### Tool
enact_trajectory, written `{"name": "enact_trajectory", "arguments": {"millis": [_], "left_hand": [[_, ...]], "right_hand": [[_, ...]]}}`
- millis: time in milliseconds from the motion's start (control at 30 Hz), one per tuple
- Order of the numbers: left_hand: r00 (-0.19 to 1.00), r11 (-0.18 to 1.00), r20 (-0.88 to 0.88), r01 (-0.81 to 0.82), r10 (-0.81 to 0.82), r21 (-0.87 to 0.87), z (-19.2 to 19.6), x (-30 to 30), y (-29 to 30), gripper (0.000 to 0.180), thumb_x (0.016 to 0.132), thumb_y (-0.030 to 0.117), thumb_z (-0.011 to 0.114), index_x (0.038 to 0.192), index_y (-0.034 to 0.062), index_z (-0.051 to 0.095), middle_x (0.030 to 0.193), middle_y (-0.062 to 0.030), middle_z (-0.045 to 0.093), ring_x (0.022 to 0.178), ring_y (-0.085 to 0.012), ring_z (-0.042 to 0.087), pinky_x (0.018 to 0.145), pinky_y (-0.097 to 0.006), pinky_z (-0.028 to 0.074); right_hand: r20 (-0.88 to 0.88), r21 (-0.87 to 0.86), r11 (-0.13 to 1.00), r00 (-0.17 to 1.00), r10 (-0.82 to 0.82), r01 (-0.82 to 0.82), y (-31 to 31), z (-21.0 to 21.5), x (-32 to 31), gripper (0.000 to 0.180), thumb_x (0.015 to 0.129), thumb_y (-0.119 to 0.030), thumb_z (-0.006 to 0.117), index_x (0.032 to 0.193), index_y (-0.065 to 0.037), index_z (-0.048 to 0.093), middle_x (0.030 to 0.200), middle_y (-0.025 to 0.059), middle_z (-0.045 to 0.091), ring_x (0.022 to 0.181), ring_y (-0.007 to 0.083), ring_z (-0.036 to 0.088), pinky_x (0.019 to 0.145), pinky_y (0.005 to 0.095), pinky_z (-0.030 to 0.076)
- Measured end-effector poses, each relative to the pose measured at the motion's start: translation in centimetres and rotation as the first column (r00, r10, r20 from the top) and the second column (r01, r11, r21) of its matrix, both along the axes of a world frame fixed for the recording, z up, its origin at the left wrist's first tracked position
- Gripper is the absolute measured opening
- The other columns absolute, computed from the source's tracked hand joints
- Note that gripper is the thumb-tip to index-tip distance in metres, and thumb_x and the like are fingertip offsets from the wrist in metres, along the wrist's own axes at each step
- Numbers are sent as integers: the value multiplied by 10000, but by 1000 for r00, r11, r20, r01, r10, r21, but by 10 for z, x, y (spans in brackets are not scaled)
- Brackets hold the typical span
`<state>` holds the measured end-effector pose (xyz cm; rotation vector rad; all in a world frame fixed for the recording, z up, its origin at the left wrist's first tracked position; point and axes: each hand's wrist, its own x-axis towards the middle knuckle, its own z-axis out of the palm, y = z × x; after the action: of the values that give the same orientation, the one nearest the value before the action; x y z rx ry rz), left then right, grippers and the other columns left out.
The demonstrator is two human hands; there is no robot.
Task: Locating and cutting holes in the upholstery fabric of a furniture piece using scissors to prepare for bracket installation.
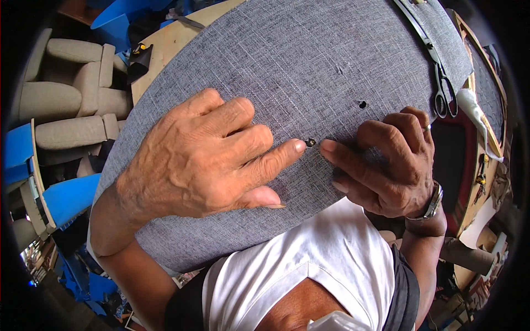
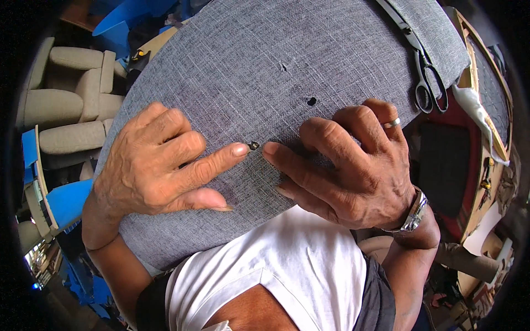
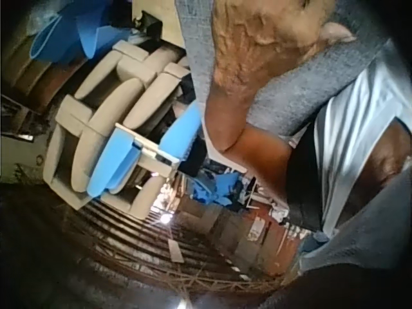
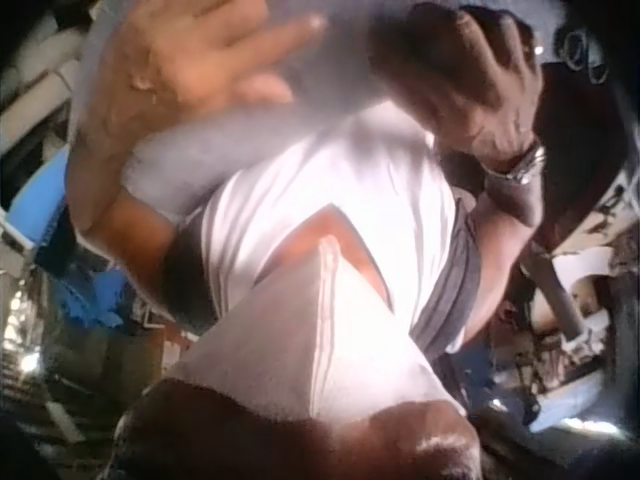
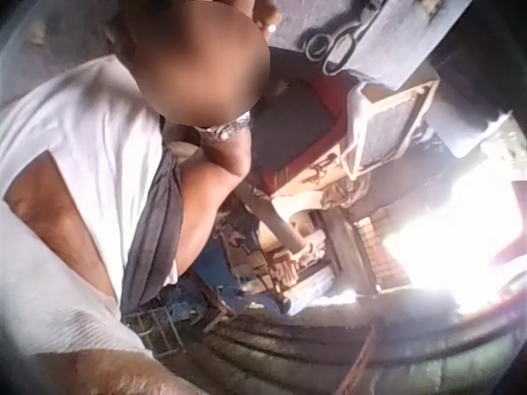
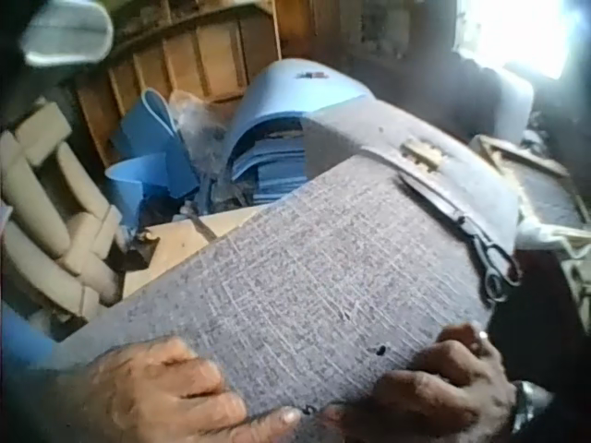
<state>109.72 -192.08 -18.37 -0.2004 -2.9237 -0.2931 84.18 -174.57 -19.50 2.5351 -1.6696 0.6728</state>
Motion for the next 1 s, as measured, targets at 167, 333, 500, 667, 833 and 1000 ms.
{"name": "enact_trajectory", "arguments": {"millis": [167,333,500,667,833,1000], "left_hand": [[999,1000,35,0,0,-1,0,-1,0,643,985,659,571,1335,158,770,800,29,449,773,-167,471,675,-339,436],[999,1000,43,-16,16,13,0,-4,2,663,1007,650,555,1380,133,737,799,18,449,763,-172,467,669,-338,429],[998,1000,64,-11,11,4,2,-3,4,684,1012,647,555,1390,103,725,801,18,448,765,-170,464,668,-336,430],[999,998,51,-14,11,56,2,-1,1,707,981,658,598,1384,91,728,802,20,445,772,-168,454,664,-336,432],[999,991,44,-3,-3,132,-1,-4,-4,744,910,650,697,1392,84,721,809,13,461,787,-169,461,664,-336,455],[997,983,-8,-70,73,171,-6,-10,-3,753,898,667,703,1392,99,718,880,-5,515,796,-168,506,657,-341,477]], "right_hand": [[28,-19,1000,1000,-1,1,-2,-5,-4,448,749,-376,801,1160,-203,849,937,15,573,827,198,553,758,401,431],[45,-32,999,999,-24,25,0,-6,-6,422,746,-316,799,1148,-197,852,924,17,570,808,201,551,748,393,445],[48,-85,996,998,-31,35,-1,-9,-3,430,738,-284,814,1158,-197,848,900,14,565,794,203,548,741,391,451],[35,-51,999,999,17,-16,-3,-5,0,451,752,-297,836,1200,-246,836,884,-13,563,779,179,531,725,381,401],[-51,-9,1000,999,-1,1,-4,-2,-12,414,790,-288,796,1198,-233,841,856,-14,541,767,184,516,712,376,409],[29,4,1000,1000,-11,11,-2,-8,-17,422,782,-240,771,1197,-233,849,809,-26,514,757,178,489,709,373,393]]}}
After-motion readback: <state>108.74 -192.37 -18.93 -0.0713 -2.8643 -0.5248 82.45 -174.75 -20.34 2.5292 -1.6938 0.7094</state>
